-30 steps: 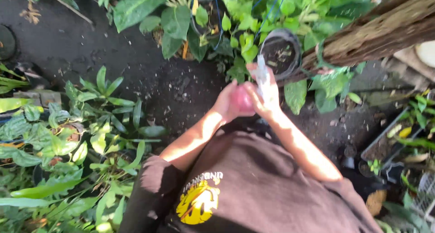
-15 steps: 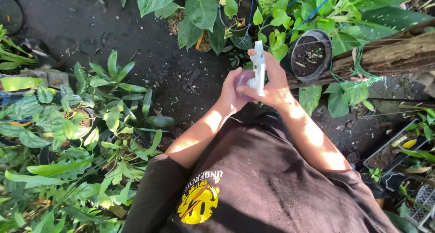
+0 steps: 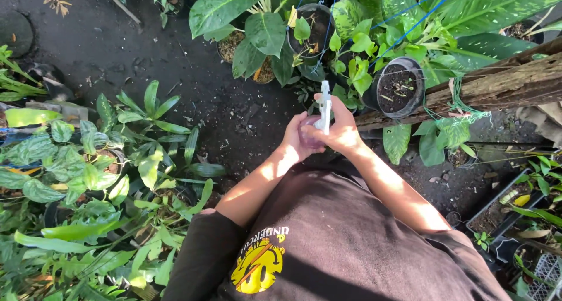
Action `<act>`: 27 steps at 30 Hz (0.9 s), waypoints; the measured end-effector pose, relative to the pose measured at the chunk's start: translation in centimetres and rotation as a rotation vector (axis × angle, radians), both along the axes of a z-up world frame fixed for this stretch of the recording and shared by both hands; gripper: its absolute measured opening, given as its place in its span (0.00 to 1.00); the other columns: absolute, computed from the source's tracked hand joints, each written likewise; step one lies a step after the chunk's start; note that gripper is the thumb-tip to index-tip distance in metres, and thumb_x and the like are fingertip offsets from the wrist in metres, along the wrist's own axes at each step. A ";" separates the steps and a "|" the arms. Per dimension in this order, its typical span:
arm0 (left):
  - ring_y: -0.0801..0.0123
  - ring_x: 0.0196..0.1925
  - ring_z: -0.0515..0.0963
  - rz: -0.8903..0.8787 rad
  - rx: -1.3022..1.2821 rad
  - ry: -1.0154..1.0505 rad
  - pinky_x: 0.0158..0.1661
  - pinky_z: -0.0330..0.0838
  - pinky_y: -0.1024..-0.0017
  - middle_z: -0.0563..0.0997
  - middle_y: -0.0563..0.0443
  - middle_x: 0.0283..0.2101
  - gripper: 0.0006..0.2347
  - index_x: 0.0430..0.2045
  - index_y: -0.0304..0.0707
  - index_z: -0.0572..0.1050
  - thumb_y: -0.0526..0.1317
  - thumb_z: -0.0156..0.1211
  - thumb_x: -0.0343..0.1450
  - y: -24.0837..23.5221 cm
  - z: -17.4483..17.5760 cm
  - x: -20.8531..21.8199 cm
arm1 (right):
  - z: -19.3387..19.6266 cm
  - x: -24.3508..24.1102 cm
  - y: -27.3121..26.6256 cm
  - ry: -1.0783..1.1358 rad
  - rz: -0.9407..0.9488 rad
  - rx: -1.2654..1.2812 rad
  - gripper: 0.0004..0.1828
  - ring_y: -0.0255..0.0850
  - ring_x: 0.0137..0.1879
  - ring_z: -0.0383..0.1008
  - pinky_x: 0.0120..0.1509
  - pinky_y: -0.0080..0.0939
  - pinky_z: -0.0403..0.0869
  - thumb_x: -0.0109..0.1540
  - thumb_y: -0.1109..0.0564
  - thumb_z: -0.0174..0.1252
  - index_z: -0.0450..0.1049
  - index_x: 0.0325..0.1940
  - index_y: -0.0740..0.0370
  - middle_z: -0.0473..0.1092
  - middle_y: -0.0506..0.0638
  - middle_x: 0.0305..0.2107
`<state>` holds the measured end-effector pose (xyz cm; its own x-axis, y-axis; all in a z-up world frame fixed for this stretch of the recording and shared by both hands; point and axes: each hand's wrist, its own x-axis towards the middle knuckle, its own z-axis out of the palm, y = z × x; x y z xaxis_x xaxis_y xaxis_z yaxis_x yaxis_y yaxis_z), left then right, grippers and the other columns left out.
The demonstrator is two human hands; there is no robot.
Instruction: The person holds a spray bottle and mists the leaves of potted plants arranged on benches and the ground, using one hand to steady or turn plants while spraying different plants one after another along the nursery rows.
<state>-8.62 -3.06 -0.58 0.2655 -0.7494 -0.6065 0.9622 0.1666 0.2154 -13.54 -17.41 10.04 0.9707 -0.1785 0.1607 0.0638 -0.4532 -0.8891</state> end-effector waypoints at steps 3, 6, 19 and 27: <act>0.54 0.38 0.81 0.006 -0.024 -0.006 0.36 0.78 0.55 0.82 0.43 0.44 0.29 0.56 0.39 0.72 0.62 0.45 0.72 0.1 -0.5 -0.2 | -0.8 -0.3 -0.3 0.048 0.030 -0.025 0.44 0.48 0.60 0.74 0.65 0.47 0.71 0.52 0.51 0.75 0.66 0.68 0.65 0.71 0.58 0.55; 0.56 0.42 0.82 -0.007 0.008 -0.005 0.36 0.78 0.54 0.82 0.45 0.47 0.28 0.57 0.41 0.72 0.62 0.43 0.72 0.1 -1.1 -0.6 | -0.6 -0.7 0.1 0.204 -0.027 0.196 0.45 0.46 0.53 0.75 0.59 0.44 0.73 0.50 0.48 0.74 0.65 0.67 0.63 0.73 0.55 0.49; 0.60 0.52 0.81 -0.184 0.352 -0.402 0.51 0.74 0.60 0.80 0.44 0.54 0.26 0.55 0.39 0.73 0.59 0.50 0.72 -5.4 -5.2 -1.9 | -2.1 -6.2 -4.6 0.178 -0.131 -0.179 0.46 0.56 0.60 0.73 0.64 0.51 0.70 0.48 0.45 0.76 0.69 0.64 0.67 0.72 0.63 0.55; 0.77 0.44 0.81 -0.089 0.206 -0.806 0.46 0.76 0.76 0.83 0.51 0.44 0.12 0.48 0.35 0.78 0.39 0.61 0.72 -12.7 -0.9 -7.5 | -0.8 -13.6 -9.4 0.068 -0.212 -0.082 0.42 0.52 0.60 0.76 0.63 0.46 0.73 0.50 0.46 0.75 0.69 0.63 0.63 0.72 0.58 0.55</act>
<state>-16.08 -15.72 -1.43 0.6217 -0.6832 -0.3830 0.5078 -0.0206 0.8612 -27.16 -26.82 9.27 0.9221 -0.3682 0.1189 -0.0987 -0.5209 -0.8479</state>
